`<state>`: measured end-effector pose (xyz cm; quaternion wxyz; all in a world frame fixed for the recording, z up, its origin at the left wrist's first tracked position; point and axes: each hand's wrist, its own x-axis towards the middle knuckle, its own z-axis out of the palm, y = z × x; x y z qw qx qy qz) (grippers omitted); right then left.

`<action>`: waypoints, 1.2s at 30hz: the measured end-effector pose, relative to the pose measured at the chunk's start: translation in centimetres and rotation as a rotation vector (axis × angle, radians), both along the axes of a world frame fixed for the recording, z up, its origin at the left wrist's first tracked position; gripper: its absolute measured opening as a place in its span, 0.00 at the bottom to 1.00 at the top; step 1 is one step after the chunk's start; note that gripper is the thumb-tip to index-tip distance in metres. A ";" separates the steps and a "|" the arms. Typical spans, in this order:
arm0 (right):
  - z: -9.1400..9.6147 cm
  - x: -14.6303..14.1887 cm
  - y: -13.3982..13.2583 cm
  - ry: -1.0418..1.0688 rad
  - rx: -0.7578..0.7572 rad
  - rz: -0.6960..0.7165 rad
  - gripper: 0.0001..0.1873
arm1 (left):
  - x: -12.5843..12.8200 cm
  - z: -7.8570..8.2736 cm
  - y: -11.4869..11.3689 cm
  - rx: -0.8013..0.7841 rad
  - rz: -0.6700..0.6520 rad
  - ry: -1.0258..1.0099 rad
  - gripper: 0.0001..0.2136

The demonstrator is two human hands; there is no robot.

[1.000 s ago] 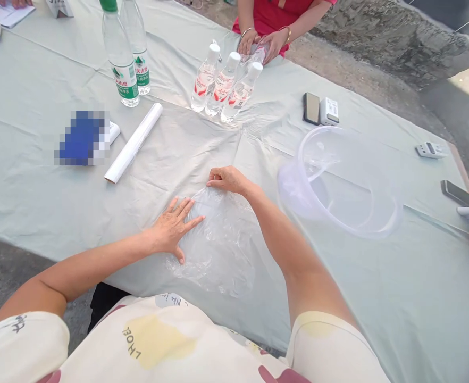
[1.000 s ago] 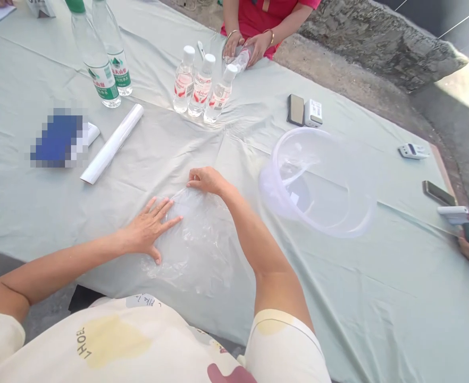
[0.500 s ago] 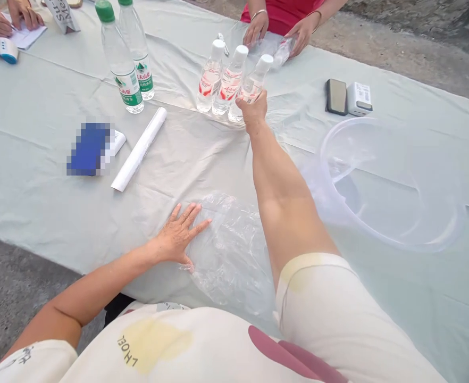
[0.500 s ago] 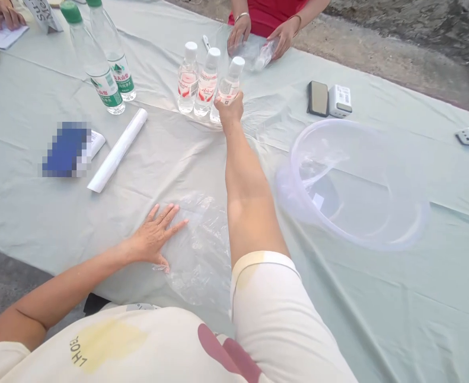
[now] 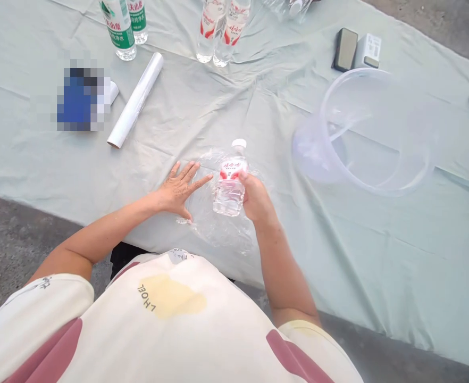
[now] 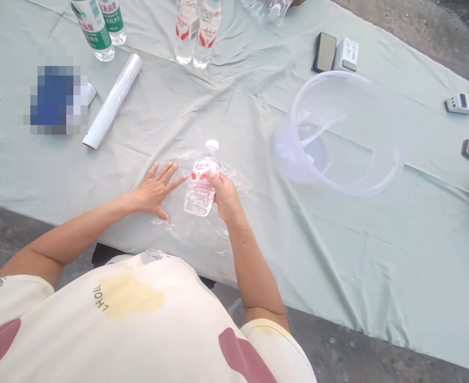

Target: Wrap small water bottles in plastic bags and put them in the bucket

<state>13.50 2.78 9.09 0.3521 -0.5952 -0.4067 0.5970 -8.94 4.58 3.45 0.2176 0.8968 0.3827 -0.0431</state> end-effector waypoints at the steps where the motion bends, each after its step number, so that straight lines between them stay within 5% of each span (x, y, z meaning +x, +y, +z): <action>1: -0.9 -0.6 -1.4 -0.002 -0.030 0.002 0.31 | 0.0 0.0 0.0 -0.004 0.003 0.002 0.68; 7: -3.9 -2.7 -3.9 -0.173 -0.004 -0.031 0.32 | -0.1 0.2 0.1 -0.024 0.002 0.030 0.67; 18: -2.1 -4.6 -4.7 -0.673 -0.005 0.087 0.29 | -0.6 0.6 0.0 -0.036 -0.002 0.016 0.67; 24: -2.0 -5.4 -4.9 -0.764 0.074 0.129 0.29 | -2.2 2.6 0.3 -0.135 0.005 -0.192 0.60; 26: -1.9 -5.5 -5.1 -0.766 0.097 0.123 0.30 | -2.7 3.4 -0.4 -0.109 0.126 -0.292 0.53; 31: -1.0 -5.4 -6.2 -0.800 0.092 0.106 0.33 | -2.8 4.2 -4.4 -0.094 0.676 -0.294 0.24; 36: -0.4 -4.9 -7.5 -0.838 0.071 0.112 0.43 | -1.4 3.7 -7.6 -0.087 0.702 -0.011 0.16</action>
